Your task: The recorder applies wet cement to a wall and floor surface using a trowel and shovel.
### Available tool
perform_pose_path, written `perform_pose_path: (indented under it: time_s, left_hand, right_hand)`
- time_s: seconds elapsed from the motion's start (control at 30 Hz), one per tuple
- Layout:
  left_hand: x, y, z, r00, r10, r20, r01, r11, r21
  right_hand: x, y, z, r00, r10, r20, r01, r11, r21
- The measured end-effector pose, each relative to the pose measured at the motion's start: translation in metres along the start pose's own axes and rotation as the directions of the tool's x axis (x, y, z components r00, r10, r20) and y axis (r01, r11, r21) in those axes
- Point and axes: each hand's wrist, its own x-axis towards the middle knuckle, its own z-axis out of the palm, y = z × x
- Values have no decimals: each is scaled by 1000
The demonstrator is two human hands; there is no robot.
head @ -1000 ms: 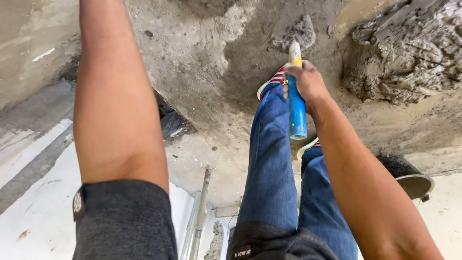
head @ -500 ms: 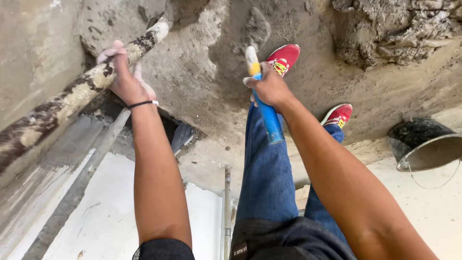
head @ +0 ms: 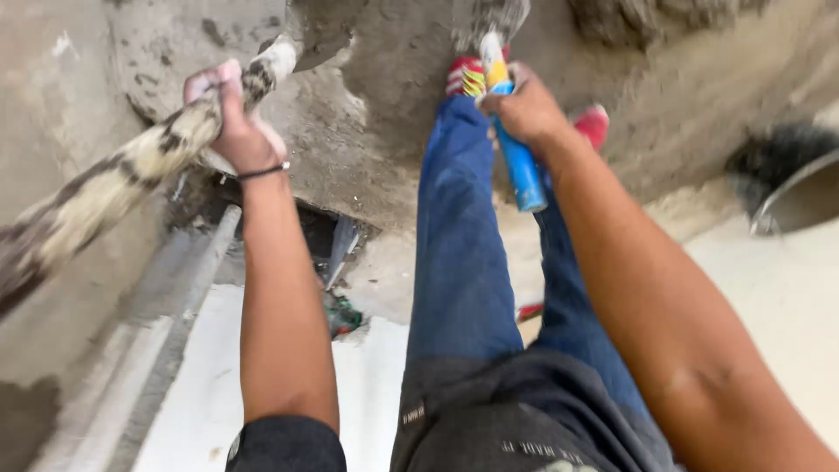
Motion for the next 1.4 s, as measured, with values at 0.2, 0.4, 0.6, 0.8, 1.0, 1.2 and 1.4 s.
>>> perform_pose_path:
  time_s: [0.2,0.4,0.6,0.8,1.0,1.2,1.4]
  left_hand:
    - [-109,101,121,910,-104,401,162,980,-112]
    - [-204,126,231,822,-155,548,311,928,-205]
    - [-270,126,299,771,-104,628,327,911,-250]
    - [-317,122,324,782,-96,616,308,918,-248]
    - [-335,124,341,771,-14,636,162,971,-175]
    - [-357,121,341,786,67,614,64,980,-189]
    - [-379,134,342,842,88,533,7,985,-174]
  right_hand:
    - [-7,82,-133,923,-212,-322,45,888,-457]
    - [-60,134,-229,884,-134,-447,-103,878,-467]
    - [-76,184,-297,816,-127,-563,-122,916,-383]
    - [-113,165,-302,848,64,-527,-165,975,-148]
    - [-88,184,-298,864,-10,-504,-188,922,-340]
    - [-34,186,-305,869,-57,-491,-176,893,-415]
    - [-24,157,-307,903,-27,-429,-195,863,-466]
